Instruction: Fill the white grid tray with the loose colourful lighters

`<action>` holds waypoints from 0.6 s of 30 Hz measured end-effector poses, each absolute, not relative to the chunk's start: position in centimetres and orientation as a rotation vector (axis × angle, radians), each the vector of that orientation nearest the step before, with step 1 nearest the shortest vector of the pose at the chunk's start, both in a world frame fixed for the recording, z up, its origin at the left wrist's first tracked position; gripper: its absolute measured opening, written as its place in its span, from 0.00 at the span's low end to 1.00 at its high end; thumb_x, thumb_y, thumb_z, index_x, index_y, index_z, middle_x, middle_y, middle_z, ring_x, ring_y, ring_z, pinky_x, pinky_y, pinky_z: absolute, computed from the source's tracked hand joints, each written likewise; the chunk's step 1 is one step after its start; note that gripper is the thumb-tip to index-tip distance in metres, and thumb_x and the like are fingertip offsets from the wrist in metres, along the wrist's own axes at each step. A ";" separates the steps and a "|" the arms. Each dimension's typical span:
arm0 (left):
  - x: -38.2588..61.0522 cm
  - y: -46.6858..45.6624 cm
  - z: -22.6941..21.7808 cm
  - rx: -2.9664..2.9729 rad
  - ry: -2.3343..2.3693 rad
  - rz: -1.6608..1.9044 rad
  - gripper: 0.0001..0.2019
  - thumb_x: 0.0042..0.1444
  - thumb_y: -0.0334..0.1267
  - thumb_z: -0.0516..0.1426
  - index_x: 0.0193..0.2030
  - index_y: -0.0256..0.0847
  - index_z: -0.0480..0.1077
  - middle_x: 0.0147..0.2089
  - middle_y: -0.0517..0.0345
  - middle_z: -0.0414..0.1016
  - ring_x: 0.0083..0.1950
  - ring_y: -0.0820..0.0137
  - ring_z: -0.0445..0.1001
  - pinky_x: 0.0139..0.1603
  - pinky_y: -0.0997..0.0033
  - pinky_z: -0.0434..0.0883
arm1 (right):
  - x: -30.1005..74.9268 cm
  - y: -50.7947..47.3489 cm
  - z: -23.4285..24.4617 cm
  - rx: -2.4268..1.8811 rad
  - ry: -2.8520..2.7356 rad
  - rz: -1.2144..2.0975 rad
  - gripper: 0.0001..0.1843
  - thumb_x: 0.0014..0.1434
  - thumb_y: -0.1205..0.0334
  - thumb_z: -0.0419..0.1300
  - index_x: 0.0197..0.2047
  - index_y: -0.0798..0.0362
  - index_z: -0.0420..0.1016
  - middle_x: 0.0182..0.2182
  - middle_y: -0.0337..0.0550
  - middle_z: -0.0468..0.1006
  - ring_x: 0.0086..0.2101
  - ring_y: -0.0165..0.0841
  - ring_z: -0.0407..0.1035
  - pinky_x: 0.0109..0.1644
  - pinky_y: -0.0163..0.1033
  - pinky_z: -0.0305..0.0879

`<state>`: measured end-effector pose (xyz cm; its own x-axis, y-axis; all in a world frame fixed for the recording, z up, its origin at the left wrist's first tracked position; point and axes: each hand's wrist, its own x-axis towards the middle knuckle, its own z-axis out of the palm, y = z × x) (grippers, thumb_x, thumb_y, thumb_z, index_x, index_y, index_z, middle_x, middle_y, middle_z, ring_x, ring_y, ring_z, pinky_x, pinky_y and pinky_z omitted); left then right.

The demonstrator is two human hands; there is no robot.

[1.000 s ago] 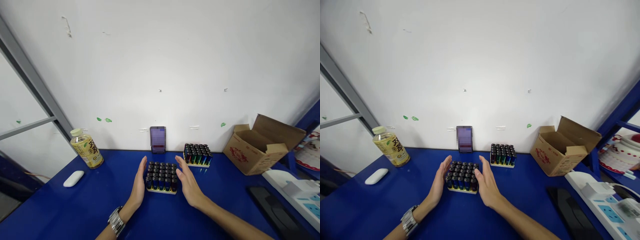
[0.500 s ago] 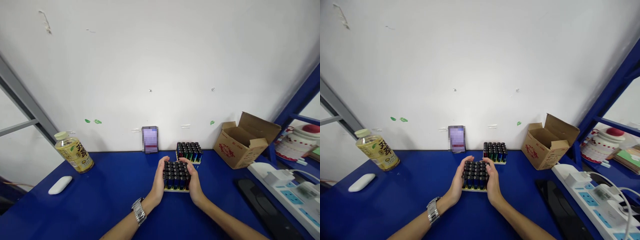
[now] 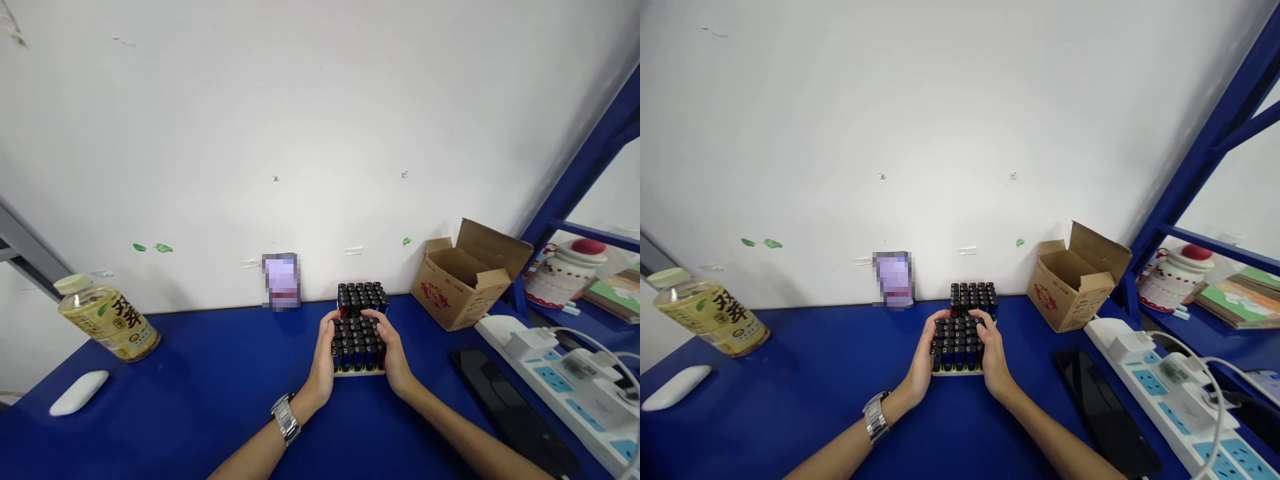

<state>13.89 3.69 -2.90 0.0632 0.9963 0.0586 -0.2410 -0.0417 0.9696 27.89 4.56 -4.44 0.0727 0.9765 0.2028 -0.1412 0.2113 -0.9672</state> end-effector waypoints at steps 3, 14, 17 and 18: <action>13.6 3.6 -2.7 1.116 0.979 1.286 0.22 0.61 0.55 0.45 0.53 0.43 0.64 0.56 0.53 0.69 0.60 0.62 0.65 0.60 0.61 0.62 | 28.2 4.6 -4.4 -0.957 -1.174 1.101 0.22 0.57 0.44 0.50 0.45 0.50 0.71 0.37 0.42 0.76 0.40 0.41 0.68 0.44 0.41 0.62; 10.9 2.2 -3.2 1.124 1.126 1.371 0.23 0.60 0.56 0.45 0.53 0.43 0.64 0.55 0.52 0.69 0.58 0.61 0.67 0.56 0.60 0.65 | 24.6 3.8 -4.0 -0.937 -1.221 1.142 0.19 0.56 0.46 0.49 0.41 0.51 0.68 0.31 0.40 0.71 0.33 0.37 0.65 0.37 0.39 0.61; 9.7 2.1 -3.3 1.119 1.156 1.397 0.23 0.60 0.56 0.45 0.53 0.43 0.63 0.54 0.52 0.69 0.56 0.61 0.68 0.55 0.60 0.66 | 23.3 3.9 -3.8 -0.947 -1.257 1.149 0.19 0.56 0.47 0.49 0.41 0.52 0.68 0.31 0.40 0.71 0.33 0.37 0.65 0.37 0.39 0.61; 9.4 2.2 -3.4 1.117 1.159 1.398 0.23 0.60 0.56 0.44 0.54 0.43 0.63 0.54 0.52 0.69 0.56 0.61 0.68 0.56 0.60 0.66 | 22.9 4.0 -3.7 -0.945 -1.270 1.152 0.19 0.56 0.47 0.48 0.41 0.52 0.68 0.31 0.41 0.71 0.33 0.37 0.65 0.37 0.39 0.61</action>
